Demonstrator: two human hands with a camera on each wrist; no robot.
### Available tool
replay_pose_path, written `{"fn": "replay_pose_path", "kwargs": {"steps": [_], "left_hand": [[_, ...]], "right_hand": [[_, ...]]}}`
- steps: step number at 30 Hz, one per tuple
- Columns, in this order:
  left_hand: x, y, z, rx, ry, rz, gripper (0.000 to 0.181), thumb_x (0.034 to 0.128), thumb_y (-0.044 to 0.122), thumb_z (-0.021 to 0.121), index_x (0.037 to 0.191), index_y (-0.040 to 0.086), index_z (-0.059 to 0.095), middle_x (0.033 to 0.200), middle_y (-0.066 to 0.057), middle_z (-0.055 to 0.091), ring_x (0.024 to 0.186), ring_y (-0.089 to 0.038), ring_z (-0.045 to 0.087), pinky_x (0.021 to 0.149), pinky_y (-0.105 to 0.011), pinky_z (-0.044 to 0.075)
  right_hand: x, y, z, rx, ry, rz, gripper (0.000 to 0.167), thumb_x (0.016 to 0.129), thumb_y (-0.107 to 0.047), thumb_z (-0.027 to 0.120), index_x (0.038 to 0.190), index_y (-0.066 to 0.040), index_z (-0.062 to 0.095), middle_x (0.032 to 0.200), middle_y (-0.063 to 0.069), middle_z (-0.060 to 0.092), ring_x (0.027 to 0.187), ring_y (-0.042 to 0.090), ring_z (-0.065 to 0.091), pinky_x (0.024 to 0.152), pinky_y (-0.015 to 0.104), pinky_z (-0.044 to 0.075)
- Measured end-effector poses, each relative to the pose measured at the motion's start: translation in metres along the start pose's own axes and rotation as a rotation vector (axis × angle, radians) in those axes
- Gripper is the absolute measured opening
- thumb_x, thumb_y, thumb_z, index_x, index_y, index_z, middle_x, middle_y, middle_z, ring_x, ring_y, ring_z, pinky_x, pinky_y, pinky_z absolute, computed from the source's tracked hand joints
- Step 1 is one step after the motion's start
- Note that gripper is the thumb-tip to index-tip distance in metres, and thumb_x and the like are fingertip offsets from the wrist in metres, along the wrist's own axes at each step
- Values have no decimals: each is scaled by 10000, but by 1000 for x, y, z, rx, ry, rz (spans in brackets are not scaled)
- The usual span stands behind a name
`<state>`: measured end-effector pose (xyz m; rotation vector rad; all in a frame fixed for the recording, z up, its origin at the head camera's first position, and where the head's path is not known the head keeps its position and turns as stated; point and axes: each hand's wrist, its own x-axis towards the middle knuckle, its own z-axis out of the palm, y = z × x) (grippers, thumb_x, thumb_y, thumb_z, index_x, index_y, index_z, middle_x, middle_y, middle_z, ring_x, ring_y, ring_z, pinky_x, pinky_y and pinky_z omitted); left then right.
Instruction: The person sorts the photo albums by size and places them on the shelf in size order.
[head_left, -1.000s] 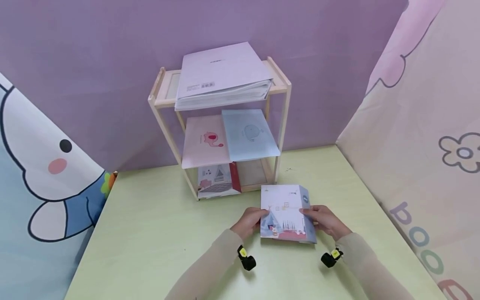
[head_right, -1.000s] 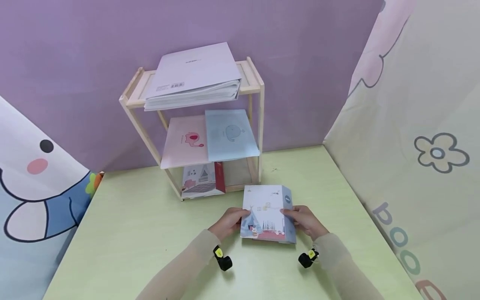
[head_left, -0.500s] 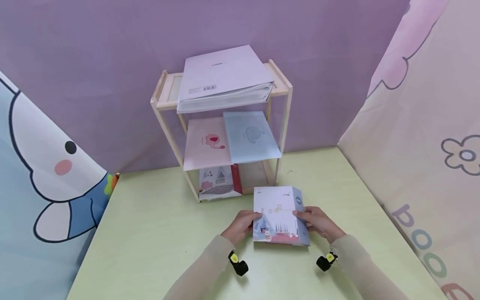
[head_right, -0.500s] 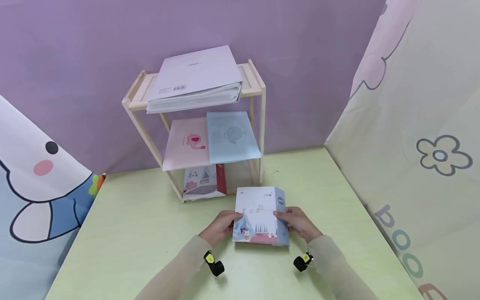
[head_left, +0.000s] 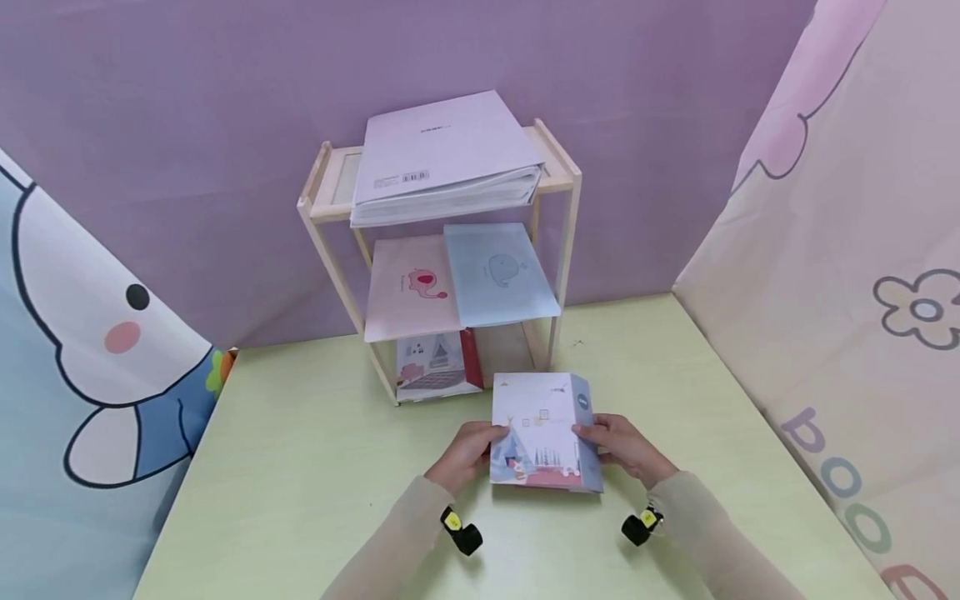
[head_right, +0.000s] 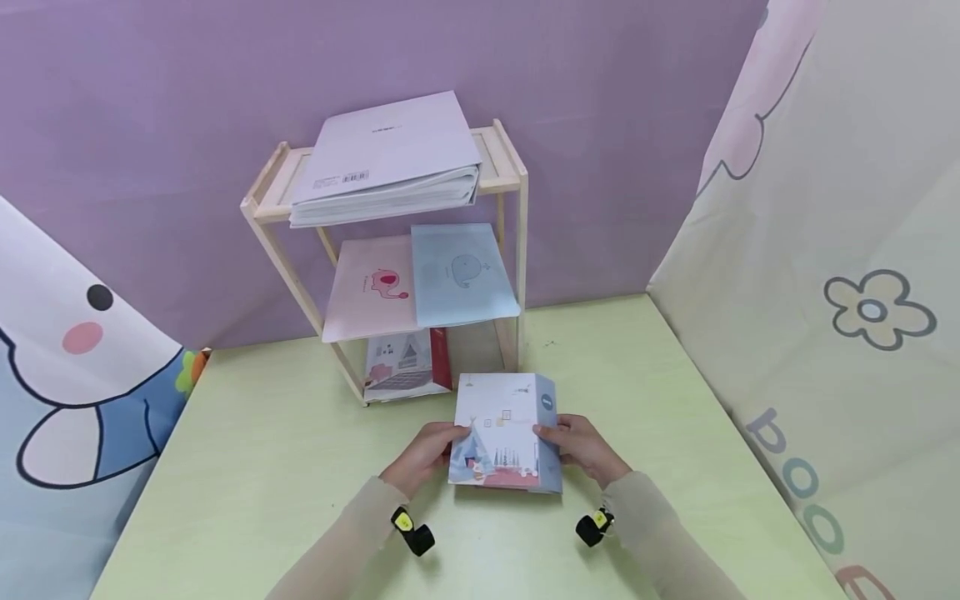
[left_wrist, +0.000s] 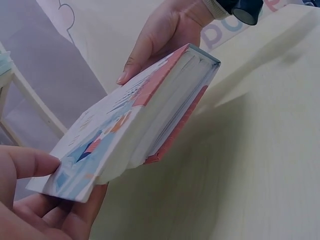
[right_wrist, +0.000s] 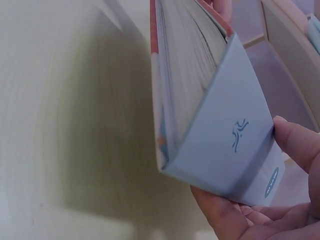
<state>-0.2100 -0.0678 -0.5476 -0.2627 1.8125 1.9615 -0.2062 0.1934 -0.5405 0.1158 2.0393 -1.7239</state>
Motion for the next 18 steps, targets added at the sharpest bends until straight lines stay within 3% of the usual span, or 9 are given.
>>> {"fn": "replay_pose_path", "kwargs": {"steps": [11,18], "left_hand": [[-2,3,-14,5,9,16,278,892,106,590,1069,-108,617,827,-56,702,700,-92,633,654,-218,518],[-4,8,-23,18,11,21,305,906,109,576,1110,-116,599,853,-56,703,731,-102,643,689,-239,527]], "right_hand": [[3,-5,12,-4,-22,-21,647,911,-280,626,1360,112,375,1182,206,589,962,210,617,798,405,540],[5,-13,18,-11,-29,-57,628,908,-274,631,1342,117,398,1176,218,587,958,222,618,776,400,543]]}}
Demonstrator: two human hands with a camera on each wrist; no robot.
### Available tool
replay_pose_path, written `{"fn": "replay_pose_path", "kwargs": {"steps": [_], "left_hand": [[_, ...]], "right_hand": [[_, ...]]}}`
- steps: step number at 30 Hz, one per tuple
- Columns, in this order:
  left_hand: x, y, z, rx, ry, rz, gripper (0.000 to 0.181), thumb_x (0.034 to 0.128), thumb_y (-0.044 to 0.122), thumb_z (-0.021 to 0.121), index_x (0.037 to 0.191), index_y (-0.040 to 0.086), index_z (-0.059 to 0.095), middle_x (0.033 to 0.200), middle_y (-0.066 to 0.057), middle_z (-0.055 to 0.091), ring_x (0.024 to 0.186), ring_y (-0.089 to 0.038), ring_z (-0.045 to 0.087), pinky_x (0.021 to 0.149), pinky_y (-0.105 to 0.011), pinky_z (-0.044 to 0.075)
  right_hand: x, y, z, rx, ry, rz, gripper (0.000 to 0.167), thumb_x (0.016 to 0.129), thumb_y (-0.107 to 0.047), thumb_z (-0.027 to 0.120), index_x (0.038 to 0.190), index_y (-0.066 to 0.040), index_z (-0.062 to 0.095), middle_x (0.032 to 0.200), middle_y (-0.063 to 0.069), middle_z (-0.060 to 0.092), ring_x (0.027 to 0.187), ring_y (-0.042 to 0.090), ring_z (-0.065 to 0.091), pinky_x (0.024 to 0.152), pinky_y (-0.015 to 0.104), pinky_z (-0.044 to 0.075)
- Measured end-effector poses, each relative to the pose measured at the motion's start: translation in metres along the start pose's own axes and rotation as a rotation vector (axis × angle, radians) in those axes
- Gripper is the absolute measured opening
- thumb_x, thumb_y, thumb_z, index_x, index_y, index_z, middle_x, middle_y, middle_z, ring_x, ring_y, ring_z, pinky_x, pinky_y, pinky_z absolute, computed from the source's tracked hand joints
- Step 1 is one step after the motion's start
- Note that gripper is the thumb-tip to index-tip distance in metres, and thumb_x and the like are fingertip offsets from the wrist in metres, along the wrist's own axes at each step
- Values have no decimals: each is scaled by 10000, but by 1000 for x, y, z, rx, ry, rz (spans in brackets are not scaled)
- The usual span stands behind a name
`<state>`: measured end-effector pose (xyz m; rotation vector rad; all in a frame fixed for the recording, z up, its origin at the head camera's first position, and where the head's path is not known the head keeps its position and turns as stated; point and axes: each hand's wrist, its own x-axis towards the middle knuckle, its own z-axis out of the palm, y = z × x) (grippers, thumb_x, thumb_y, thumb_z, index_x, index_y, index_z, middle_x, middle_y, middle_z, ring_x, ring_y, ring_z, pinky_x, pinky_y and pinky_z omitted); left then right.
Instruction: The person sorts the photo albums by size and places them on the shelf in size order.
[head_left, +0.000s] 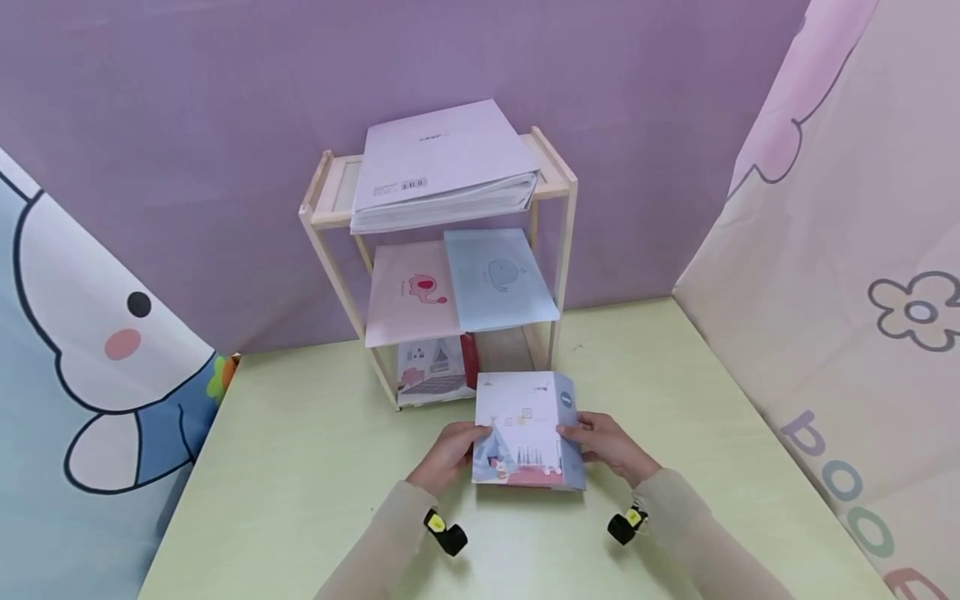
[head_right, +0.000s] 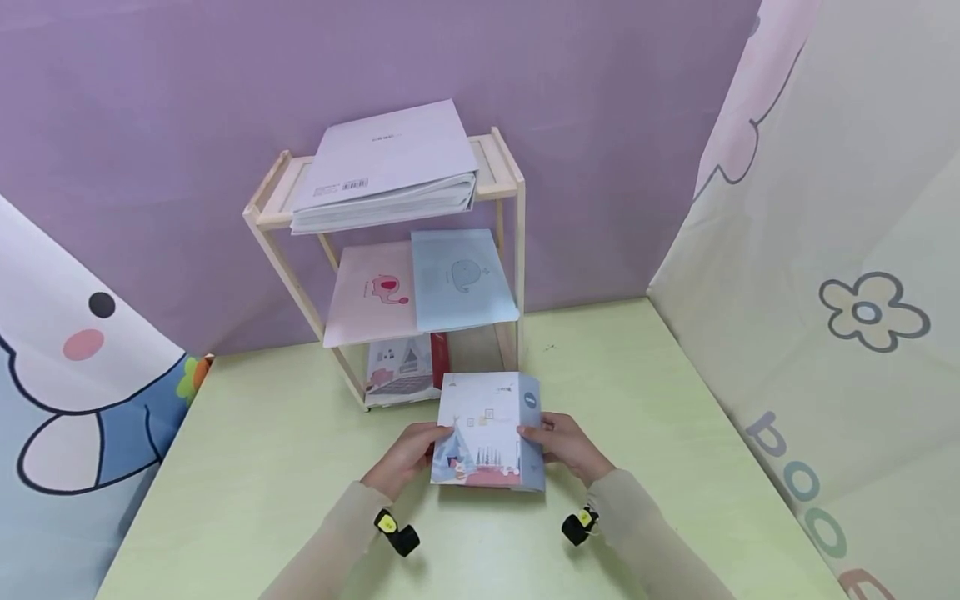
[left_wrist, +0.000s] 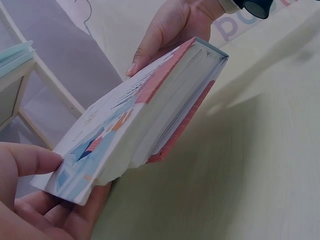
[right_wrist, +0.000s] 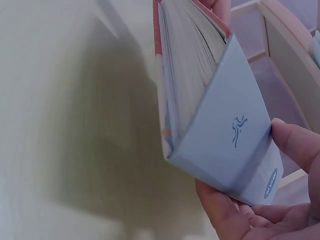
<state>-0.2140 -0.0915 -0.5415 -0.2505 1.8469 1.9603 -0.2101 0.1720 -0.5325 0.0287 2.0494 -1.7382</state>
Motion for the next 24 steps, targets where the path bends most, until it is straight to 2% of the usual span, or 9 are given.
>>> {"fn": "replay_pose_path", "kwargs": {"steps": [8,18,24], "left_hand": [[-2,8,-8,-29,32,40,289,908,93,573,1083,-136,599,767,-15,685,676,-79,614,625,-212,498],[-2,13,-16,-25,55,29,295,922,106,565,1117,-114,587,830,-36,696,717,-90,634,655,-214,512],[-2,16,-18,-21,74,28,291,921,111,566,1115,-105,583,835,-33,689,728,-93,628,662,-214,507]], "right_hand": [[10,-11,7,6,30,-25,569,910,-273,627,1314,90,456,1090,138,636,887,177,614,756,361,525],[21,-18,14,-45,70,-22,507,915,-234,623,1290,83,492,1045,124,658,833,160,617,710,335,526],[26,-22,15,-83,55,-66,472,923,-189,610,1267,113,497,1025,148,658,807,147,608,699,325,528]]}}
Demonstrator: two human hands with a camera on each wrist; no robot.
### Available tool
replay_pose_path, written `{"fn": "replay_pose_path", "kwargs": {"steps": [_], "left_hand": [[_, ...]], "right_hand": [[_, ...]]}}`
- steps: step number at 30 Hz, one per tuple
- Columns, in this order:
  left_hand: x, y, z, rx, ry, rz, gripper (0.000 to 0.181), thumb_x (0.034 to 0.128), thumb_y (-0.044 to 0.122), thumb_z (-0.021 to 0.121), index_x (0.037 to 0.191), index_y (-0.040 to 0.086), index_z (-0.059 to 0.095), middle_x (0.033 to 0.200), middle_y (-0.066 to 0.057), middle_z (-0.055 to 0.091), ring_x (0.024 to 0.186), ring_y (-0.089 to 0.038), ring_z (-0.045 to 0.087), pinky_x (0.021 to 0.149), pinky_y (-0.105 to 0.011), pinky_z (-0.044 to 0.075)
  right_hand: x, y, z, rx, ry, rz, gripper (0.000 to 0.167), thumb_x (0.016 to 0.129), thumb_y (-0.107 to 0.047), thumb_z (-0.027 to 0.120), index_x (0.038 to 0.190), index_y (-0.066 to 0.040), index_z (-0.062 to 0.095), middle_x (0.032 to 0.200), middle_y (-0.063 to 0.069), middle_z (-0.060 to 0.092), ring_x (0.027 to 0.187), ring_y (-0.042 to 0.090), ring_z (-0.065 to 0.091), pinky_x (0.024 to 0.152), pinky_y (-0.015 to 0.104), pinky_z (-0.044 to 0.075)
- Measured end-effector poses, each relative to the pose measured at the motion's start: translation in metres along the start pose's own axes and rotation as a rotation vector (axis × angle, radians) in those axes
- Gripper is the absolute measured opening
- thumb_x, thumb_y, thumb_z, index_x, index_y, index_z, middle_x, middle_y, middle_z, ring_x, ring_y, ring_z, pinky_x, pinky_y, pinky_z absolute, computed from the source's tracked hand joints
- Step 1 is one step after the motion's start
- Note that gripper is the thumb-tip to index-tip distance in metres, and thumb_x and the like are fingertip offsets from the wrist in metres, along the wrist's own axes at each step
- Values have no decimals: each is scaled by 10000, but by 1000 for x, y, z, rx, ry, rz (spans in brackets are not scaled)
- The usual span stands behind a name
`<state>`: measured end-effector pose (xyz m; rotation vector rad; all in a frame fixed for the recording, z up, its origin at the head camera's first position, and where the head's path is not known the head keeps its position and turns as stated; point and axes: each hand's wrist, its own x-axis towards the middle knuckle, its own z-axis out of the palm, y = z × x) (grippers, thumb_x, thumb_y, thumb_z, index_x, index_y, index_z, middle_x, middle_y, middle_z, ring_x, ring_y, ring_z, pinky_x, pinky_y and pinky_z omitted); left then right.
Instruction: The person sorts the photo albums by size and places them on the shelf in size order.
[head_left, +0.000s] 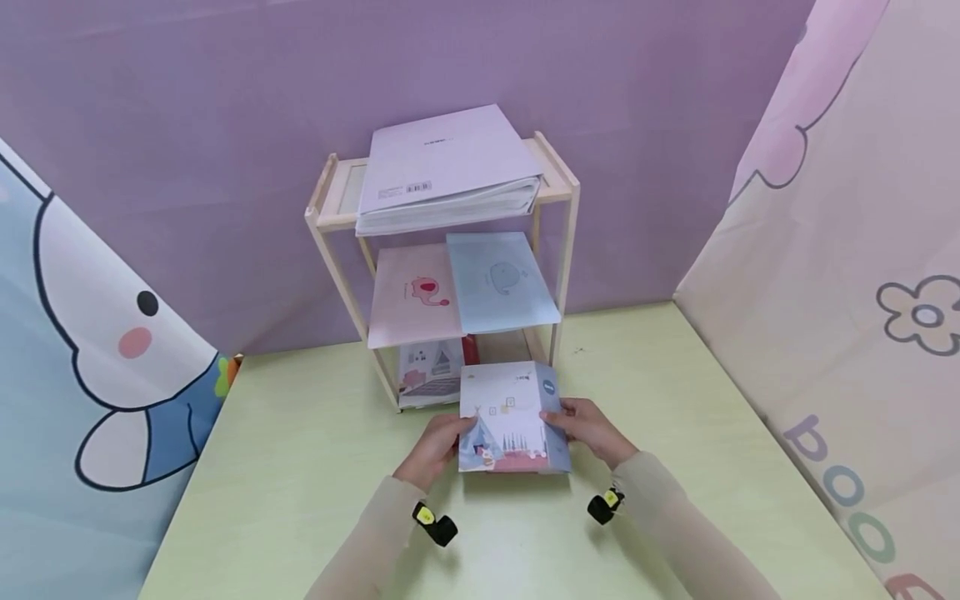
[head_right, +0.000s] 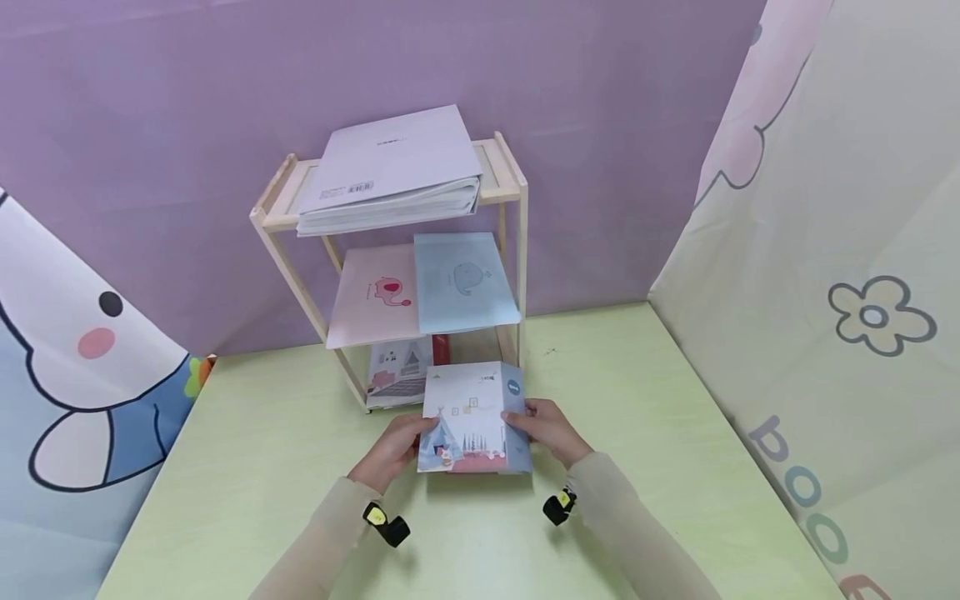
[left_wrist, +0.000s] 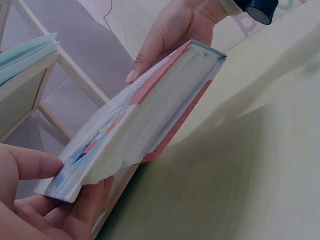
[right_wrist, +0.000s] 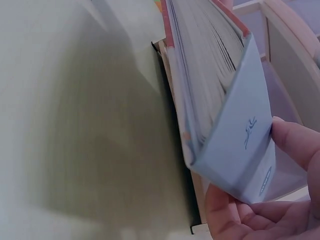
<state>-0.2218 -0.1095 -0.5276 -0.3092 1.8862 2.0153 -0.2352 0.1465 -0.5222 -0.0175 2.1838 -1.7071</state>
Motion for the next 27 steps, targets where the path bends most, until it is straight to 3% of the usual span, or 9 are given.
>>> {"fn": "replay_pose_path", "kwargs": {"steps": [7,13,19,27], "left_hand": [[-2,6,-2,-5,0,25,307,927,113,564,1143,-105,581,889,-57,701,740,-96,634,675,-217,504],[-1,12,-6,8,6,45,309,934,112,552,1161,-96,577,912,-61,699,752,-106,638,697,-237,514],[3,17,-11,21,-2,46,313,944,117,535,1185,-81,570,961,-89,697,778,-120,648,715,-253,526],[6,23,-17,50,4,44,312,953,140,529,1176,-71,580,986,-116,691,802,-147,657,737,-282,537]], "right_hand": [[-3,-14,-1,-14,-40,-45,466,938,-176,583,1274,129,478,1060,181,645,847,156,619,766,380,539],[2,-16,0,-3,-61,-76,488,933,-232,592,1292,81,485,1071,164,646,892,190,634,785,365,540],[8,-20,6,5,-26,-76,516,911,-208,620,1311,80,467,1087,180,621,910,212,626,801,364,536],[13,-27,11,-69,4,-85,548,902,-231,634,1320,77,459,1104,169,607,986,240,587,886,420,499]]}}
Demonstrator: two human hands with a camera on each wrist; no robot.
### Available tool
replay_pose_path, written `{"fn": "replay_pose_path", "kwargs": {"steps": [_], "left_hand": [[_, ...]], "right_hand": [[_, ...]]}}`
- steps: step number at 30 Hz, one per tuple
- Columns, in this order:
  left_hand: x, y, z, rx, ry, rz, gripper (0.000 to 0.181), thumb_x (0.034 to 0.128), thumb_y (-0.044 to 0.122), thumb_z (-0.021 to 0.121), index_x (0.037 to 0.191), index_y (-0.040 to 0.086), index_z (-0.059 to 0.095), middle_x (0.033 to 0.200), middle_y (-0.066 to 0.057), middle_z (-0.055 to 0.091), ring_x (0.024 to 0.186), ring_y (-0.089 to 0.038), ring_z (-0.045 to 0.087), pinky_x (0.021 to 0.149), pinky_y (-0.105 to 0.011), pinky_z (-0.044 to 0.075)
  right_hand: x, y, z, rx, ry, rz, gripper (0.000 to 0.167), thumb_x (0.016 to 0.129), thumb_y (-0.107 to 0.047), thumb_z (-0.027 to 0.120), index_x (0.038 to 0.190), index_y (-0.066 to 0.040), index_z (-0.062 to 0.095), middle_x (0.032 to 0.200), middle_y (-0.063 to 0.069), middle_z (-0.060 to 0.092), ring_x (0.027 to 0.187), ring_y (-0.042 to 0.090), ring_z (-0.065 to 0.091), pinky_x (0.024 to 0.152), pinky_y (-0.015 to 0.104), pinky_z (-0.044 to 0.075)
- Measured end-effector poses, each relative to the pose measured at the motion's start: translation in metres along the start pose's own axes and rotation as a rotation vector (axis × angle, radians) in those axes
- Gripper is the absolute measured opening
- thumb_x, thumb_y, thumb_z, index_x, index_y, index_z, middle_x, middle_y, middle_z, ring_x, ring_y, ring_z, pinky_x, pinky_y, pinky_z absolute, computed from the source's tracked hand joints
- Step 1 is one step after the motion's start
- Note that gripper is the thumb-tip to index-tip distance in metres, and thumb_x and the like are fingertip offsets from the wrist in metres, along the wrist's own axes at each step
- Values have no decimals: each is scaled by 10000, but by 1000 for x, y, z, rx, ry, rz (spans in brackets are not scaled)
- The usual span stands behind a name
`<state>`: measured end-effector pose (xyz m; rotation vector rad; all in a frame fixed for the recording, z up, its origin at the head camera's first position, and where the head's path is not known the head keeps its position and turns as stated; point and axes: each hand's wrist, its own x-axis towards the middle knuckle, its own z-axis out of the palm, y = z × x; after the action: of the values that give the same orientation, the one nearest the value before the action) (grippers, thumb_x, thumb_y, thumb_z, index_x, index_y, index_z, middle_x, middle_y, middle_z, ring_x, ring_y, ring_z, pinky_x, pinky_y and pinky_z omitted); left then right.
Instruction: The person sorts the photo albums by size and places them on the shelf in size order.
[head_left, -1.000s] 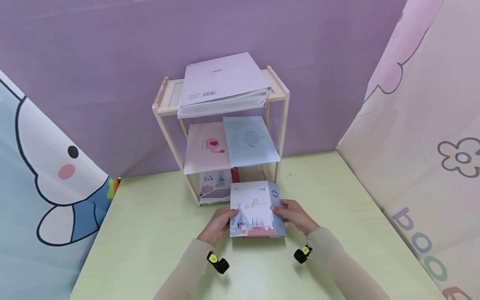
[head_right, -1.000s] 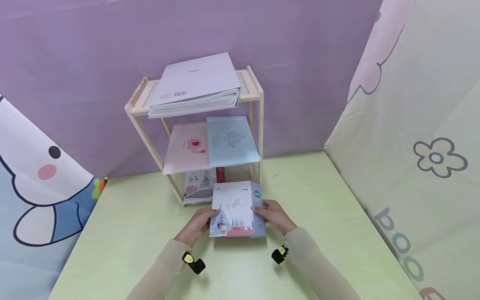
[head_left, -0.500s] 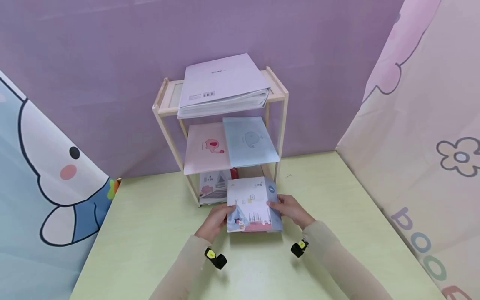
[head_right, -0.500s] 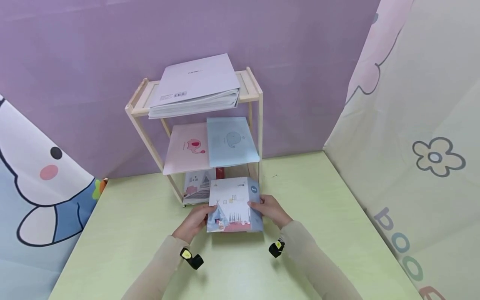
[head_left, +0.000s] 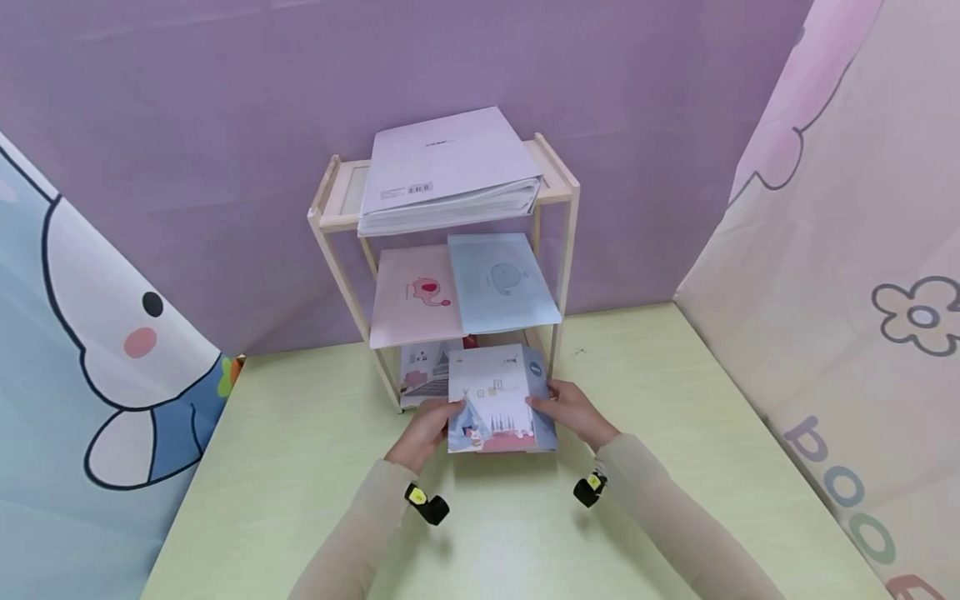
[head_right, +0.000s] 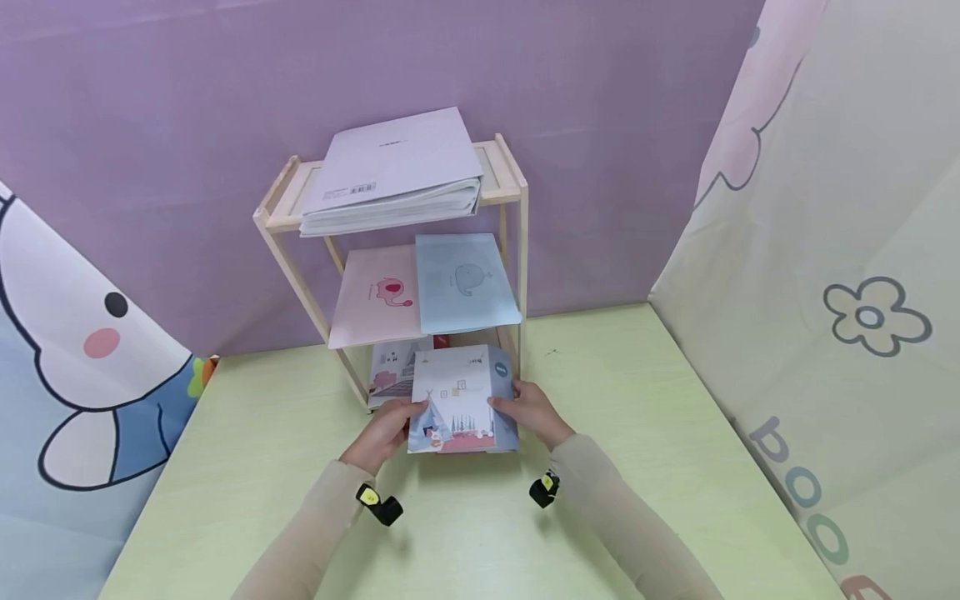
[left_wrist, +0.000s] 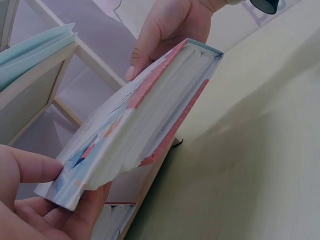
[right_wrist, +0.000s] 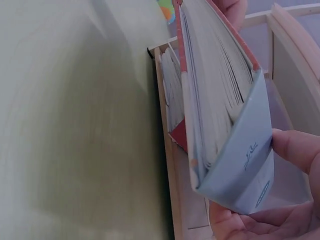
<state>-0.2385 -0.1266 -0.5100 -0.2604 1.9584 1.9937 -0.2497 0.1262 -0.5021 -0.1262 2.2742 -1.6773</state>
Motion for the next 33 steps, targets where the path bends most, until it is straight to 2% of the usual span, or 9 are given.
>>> {"fn": "replay_pose_path", "kwargs": {"steps": [8,15,21,25,28,33], "left_hand": [[2,6,-2,-13,28,20,292,944,116,541,1155,-79,590,933,-78,696,780,-135,654,723,-277,536],[6,11,-5,10,19,23,289,946,118,544,1169,-62,584,997,-109,684,832,-164,655,759,-306,534],[13,16,-7,0,12,44,307,945,127,548,1218,-12,567,1062,-126,665,864,-186,654,781,-340,536],[16,17,-7,-37,19,48,316,941,107,555,1239,1,555,1078,-133,661,872,-192,657,787,-356,538],[17,18,-7,-50,24,37,315,942,104,553,1238,-2,554,1088,-140,657,877,-192,656,791,-355,537],[23,21,-7,-56,42,33,326,941,109,555,1253,15,541,1117,-142,643,887,-186,650,793,-346,535]], "right_hand": [[5,-8,0,-36,-13,-13,570,915,-227,613,1354,77,412,1146,187,590,1059,294,573,939,447,471],[10,-12,1,-40,-25,-19,591,924,-218,595,1369,101,372,1329,265,479,1230,393,461,1020,491,386],[14,-17,1,-28,-23,-54,534,934,-183,573,1351,99,397,1322,271,481,1220,401,466,1022,505,378],[18,-21,3,-23,-19,-54,567,928,-176,573,1387,75,355,1392,256,422,1259,391,436,1038,494,361],[21,-24,4,-42,-6,-47,581,929,-177,566,1401,70,333,1410,252,401,1254,385,445,1029,486,374],[26,-27,7,-105,42,-52,539,934,-188,559,1357,96,381,1364,269,443,1194,378,499,996,475,417]]}}
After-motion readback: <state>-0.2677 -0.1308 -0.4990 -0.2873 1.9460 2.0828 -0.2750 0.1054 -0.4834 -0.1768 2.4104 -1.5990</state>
